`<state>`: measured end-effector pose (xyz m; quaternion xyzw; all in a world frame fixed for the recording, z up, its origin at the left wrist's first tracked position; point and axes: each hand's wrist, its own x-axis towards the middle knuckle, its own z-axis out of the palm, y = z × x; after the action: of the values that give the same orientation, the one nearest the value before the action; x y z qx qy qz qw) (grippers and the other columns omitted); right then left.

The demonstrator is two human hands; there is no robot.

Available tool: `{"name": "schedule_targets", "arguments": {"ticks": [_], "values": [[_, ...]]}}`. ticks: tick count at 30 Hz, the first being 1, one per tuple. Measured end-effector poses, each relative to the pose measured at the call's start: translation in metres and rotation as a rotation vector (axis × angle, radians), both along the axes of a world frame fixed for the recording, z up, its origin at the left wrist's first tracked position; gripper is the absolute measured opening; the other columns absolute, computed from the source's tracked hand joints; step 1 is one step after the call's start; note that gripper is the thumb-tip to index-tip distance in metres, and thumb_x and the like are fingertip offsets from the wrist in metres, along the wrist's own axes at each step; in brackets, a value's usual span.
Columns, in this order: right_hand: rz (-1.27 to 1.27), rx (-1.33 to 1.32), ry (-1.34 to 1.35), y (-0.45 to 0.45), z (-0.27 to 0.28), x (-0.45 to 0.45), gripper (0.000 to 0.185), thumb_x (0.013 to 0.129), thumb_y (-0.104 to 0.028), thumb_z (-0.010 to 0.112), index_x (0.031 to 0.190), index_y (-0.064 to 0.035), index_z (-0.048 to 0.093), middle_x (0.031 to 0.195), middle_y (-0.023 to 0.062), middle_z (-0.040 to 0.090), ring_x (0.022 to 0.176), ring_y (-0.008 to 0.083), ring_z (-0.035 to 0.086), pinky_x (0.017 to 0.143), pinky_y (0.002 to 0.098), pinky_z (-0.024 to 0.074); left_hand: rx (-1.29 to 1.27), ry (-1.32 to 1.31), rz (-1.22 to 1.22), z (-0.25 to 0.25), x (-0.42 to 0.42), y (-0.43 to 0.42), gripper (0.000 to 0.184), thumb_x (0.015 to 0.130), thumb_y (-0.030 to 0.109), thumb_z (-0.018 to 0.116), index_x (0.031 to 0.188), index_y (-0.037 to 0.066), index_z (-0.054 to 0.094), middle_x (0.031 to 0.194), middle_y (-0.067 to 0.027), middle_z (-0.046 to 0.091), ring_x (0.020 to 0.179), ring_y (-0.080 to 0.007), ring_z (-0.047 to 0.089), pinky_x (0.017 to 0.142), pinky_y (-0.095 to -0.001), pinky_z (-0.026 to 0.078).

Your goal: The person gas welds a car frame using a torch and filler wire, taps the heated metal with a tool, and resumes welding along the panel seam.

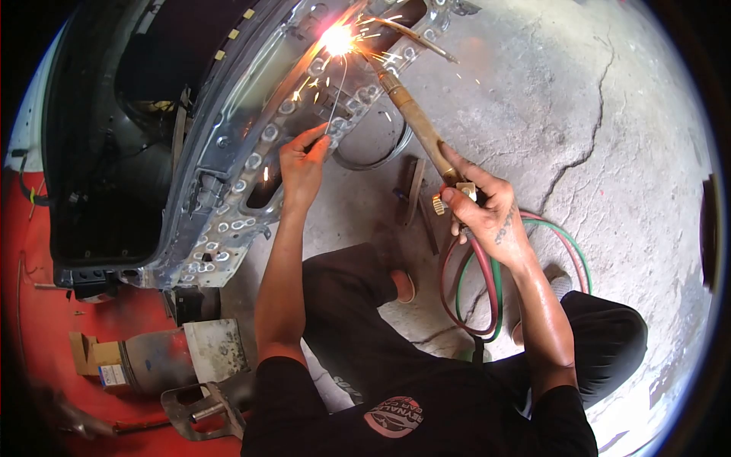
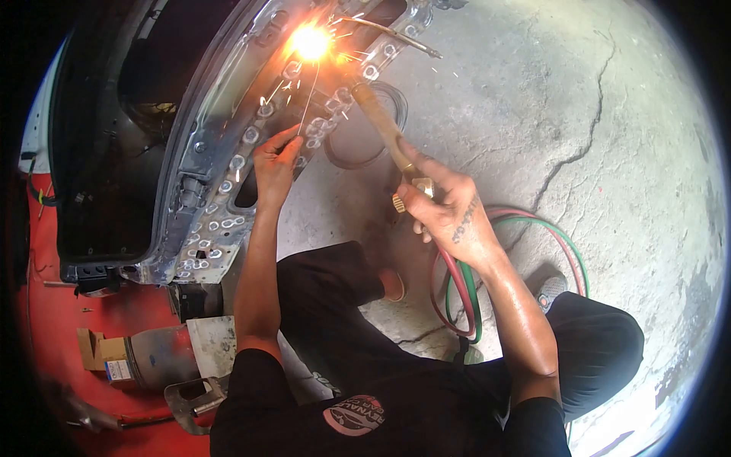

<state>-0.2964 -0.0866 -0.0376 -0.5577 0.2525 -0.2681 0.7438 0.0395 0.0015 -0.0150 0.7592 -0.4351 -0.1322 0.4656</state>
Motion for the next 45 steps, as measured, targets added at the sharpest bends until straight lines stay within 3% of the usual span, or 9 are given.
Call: {"name": "schedule_targets", "arguments": {"ticks": [16,45], "values": [[-0.005,0.011,-0.002,-0.002,0.000,0.001,0.059,0.104,-0.015,0.067,0.161,-0.0077,0.051,0.100,0.0050,0.070,0.065,0.0087,0.063,0.055,0.0270,0.0554,0.014,-0.030,0.004,0.006,-0.007,-0.004,0.027,0.101,0.002,0.069,0.126,-0.001,0.078,0.107,-0.0040,0.079,0.093,-0.0078,0.068,0.083,-0.0237,0.053],[0.012,-0.007,0.005,-0.001,-0.001,-0.001,0.060,0.105,-0.018,0.069,0.161,-0.0089,0.050,0.106,0.0070,0.072,0.066,0.0088,0.063,0.056,0.0267,0.0559,0.006,0.016,0.009,0.003,-0.003,-0.003,0.027,0.100,0.003,0.070,0.126,-0.002,0.078,0.108,-0.0044,0.079,0.093,-0.0075,0.067,0.083,-0.0236,0.053]]}}
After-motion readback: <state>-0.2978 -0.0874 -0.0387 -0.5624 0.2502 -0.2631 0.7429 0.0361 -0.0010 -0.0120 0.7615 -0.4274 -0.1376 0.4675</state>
